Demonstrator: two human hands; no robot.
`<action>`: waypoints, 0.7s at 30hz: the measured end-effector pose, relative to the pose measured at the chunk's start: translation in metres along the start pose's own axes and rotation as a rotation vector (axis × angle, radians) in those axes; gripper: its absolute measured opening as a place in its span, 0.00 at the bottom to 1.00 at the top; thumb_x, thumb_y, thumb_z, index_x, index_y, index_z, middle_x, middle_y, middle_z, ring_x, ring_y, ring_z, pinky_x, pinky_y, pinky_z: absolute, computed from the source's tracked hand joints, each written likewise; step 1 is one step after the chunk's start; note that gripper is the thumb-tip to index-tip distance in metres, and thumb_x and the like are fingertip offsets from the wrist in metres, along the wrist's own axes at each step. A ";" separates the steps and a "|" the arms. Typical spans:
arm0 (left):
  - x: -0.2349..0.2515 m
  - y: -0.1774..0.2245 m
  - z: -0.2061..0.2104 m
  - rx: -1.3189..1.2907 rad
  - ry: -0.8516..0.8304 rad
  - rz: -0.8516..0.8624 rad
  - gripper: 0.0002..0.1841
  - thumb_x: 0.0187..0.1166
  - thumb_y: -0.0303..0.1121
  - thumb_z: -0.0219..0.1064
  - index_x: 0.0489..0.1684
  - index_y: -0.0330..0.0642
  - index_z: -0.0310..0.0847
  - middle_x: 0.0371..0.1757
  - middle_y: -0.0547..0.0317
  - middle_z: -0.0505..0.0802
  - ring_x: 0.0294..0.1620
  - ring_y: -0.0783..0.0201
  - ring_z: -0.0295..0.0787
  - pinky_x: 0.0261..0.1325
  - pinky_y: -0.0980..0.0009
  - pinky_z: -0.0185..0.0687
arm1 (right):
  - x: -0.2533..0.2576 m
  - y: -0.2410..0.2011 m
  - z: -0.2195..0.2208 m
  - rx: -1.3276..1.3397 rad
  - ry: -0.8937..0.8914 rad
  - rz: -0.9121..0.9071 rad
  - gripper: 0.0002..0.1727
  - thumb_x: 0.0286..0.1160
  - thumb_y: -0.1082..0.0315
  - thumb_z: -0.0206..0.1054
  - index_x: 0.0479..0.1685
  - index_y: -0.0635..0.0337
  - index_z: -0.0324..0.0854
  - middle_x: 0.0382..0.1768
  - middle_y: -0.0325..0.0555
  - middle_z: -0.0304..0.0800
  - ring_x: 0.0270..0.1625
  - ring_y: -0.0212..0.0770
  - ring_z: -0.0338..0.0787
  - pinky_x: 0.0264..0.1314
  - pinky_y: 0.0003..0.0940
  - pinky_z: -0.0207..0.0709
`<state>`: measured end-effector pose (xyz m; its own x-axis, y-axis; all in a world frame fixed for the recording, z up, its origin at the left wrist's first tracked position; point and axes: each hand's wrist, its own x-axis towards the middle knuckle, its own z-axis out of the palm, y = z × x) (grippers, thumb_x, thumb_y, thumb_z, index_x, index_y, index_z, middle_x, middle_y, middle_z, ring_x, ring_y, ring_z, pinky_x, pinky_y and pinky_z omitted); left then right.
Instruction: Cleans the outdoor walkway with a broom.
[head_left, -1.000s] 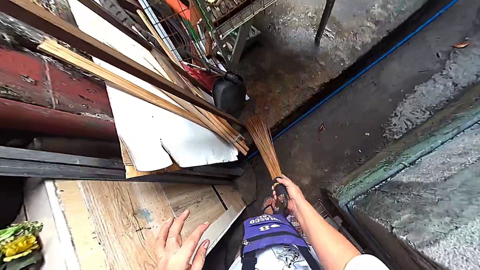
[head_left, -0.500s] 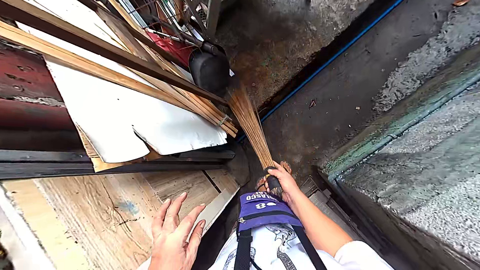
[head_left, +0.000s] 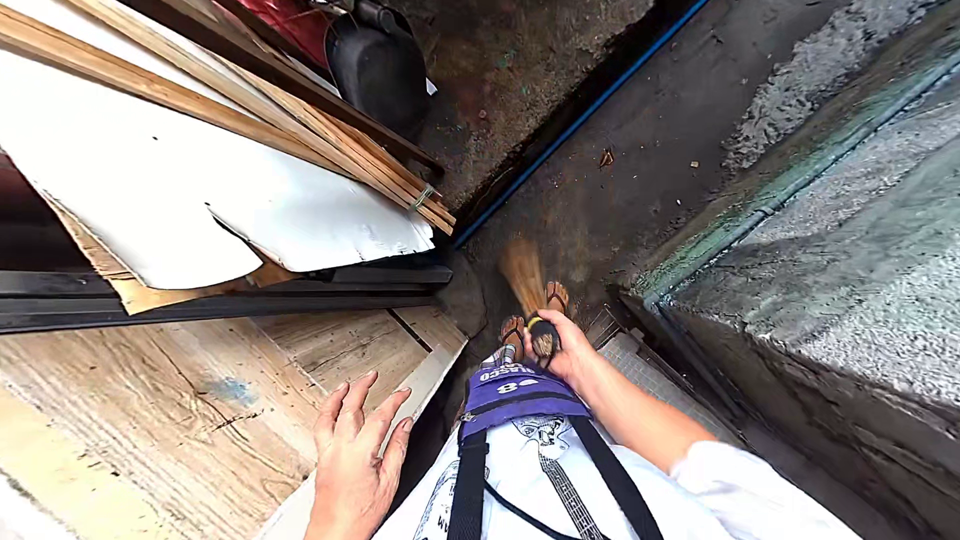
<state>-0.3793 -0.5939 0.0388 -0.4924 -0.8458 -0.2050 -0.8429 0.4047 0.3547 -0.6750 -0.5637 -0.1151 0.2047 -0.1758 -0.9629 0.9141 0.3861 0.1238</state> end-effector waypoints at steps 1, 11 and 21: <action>-0.002 -0.003 -0.001 0.009 -0.014 -0.012 0.20 0.85 0.50 0.57 0.62 0.54 0.90 0.80 0.36 0.79 0.85 0.28 0.63 0.85 0.37 0.53 | 0.015 -0.010 0.008 -0.026 -0.002 0.071 0.16 0.85 0.56 0.58 0.53 0.60 0.73 0.32 0.50 0.83 0.25 0.40 0.86 0.26 0.29 0.84; 0.001 -0.001 0.016 -0.032 -0.219 -0.194 0.19 0.82 0.44 0.61 0.63 0.46 0.90 0.80 0.29 0.77 0.84 0.22 0.60 0.84 0.32 0.51 | 0.085 -0.219 -0.021 -0.154 0.268 -0.381 0.23 0.79 0.53 0.65 0.67 0.55 0.75 0.40 0.49 0.87 0.30 0.41 0.89 0.29 0.32 0.84; 0.122 0.090 0.073 -0.469 -0.275 0.167 0.51 0.61 0.41 0.81 0.90 0.42 0.57 0.89 0.38 0.68 0.91 0.41 0.59 0.89 0.44 0.60 | 0.044 -0.178 -0.016 -0.091 0.086 -0.626 0.30 0.90 0.53 0.53 0.89 0.37 0.51 0.42 0.48 0.80 0.30 0.44 0.85 0.30 0.43 0.85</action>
<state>-0.5314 -0.6356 -0.0205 -0.7022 -0.6366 -0.3188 -0.5929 0.2749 0.7569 -0.8344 -0.6256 -0.1829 -0.3910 -0.3213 -0.8625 0.8172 0.3099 -0.4860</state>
